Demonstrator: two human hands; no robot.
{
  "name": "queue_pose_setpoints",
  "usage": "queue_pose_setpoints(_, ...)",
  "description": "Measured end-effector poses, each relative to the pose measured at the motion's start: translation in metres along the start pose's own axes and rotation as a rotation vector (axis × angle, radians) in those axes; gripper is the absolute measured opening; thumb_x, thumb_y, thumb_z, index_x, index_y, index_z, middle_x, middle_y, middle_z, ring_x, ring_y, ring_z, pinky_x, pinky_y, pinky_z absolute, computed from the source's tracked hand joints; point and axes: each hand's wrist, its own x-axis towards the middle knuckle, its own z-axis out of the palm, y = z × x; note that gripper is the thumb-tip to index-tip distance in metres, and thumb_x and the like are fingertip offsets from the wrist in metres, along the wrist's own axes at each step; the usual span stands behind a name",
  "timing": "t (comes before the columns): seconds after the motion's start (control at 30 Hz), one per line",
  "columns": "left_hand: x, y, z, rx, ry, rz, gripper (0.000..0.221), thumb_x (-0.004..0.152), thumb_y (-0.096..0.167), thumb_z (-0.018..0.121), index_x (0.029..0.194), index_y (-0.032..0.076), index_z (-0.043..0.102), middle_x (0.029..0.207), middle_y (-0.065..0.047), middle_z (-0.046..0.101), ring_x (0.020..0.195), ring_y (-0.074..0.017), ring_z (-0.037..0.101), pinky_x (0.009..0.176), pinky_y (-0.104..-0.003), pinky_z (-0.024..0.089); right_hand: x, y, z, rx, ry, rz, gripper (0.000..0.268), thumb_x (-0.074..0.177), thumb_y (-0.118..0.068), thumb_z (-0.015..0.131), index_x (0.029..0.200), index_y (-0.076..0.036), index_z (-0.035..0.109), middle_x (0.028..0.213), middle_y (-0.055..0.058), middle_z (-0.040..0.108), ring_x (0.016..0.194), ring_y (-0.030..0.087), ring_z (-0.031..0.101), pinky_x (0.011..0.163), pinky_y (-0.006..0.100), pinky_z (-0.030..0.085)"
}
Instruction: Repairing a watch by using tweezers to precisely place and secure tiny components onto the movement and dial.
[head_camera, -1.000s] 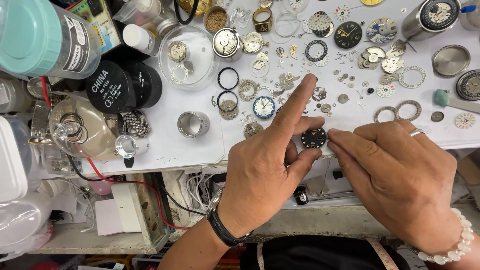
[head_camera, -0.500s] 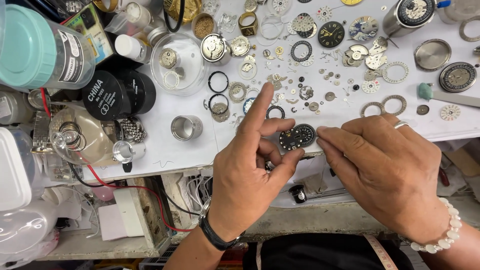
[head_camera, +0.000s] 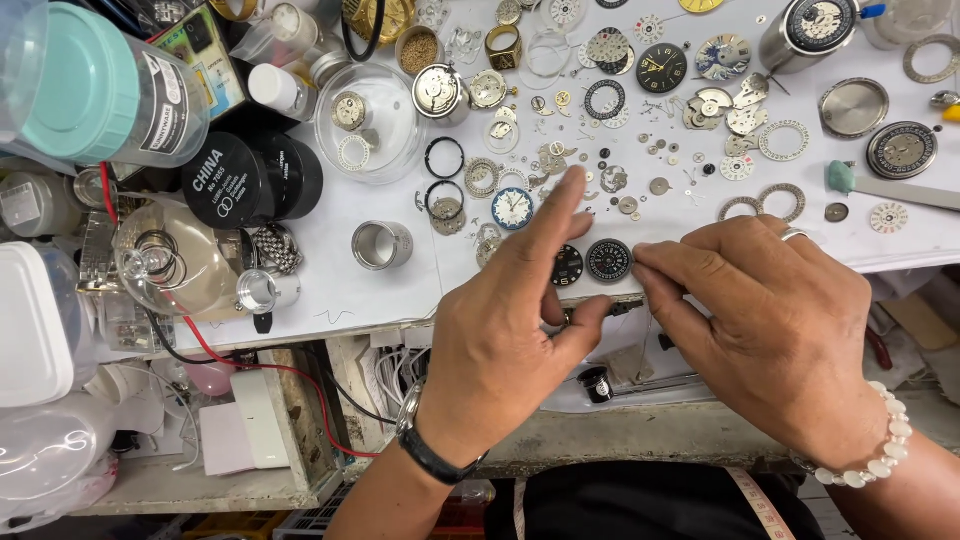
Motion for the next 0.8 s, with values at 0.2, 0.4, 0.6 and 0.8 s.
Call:
queue_pose_setpoints(0.2, 0.002, -0.005, 0.009, 0.081, 0.025, 0.161, 0.089, 0.105, 0.017, 0.086, 0.166, 0.022, 0.021, 0.131, 0.005, 0.079, 0.090, -0.0065, 0.077, 0.074, -0.024, 0.064, 0.000, -0.001, -0.001, 0.035, 0.021, 0.014, 0.006, 0.103, -0.012, 0.083, 0.108, -0.013, 0.080, 0.094, 0.004, 0.070, 0.076, 0.023, 0.063, 0.065, 0.034, 0.047)
queue_pose_setpoints(0.4, -0.004, -0.013, 0.017, 0.121, 0.116, 0.233, 0.089, 0.107, 0.016, 0.086, 0.168, 0.026, 0.022, 0.126, 0.006, 0.080, 0.098, -0.0053, 0.078, 0.079, -0.023, 0.064, -0.004, -0.004, -0.004, 0.078, 0.036, 0.000, 0.007, 0.101, -0.010, 0.080, 0.108, -0.011, 0.078, 0.098, 0.006, 0.070, 0.078, 0.025, 0.063, 0.069, 0.036, 0.048)
queue_pose_setpoints(0.6, -0.006, -0.018, 0.022, 0.171, 0.221, 0.454, 0.077, 0.114, 0.015, 0.080, 0.165, 0.011, 0.024, 0.147, 0.001, 0.071, 0.112, -0.0076, 0.083, 0.079, -0.023, 0.066, -0.012, -0.005, -0.005, 0.102, 0.049, 0.000, 0.009, 0.099, -0.008, 0.082, 0.108, -0.008, 0.078, 0.098, 0.008, 0.070, 0.081, 0.025, 0.062, 0.071, 0.037, 0.050)
queue_pose_setpoints(0.8, -0.018, -0.007, 0.015, 0.123, 0.304, 0.515, 0.071, 0.110, 0.012, 0.085, 0.160, 0.011, 0.034, 0.127, 0.005, 0.080, 0.080, -0.0066, 0.073, 0.074, -0.023, 0.060, -0.026, -0.012, -0.008, 0.322, 0.060, 0.087, 0.005, 0.102, -0.010, 0.071, 0.104, -0.005, 0.072, 0.099, 0.009, 0.069, 0.077, 0.021, 0.060, 0.075, 0.034, 0.050)
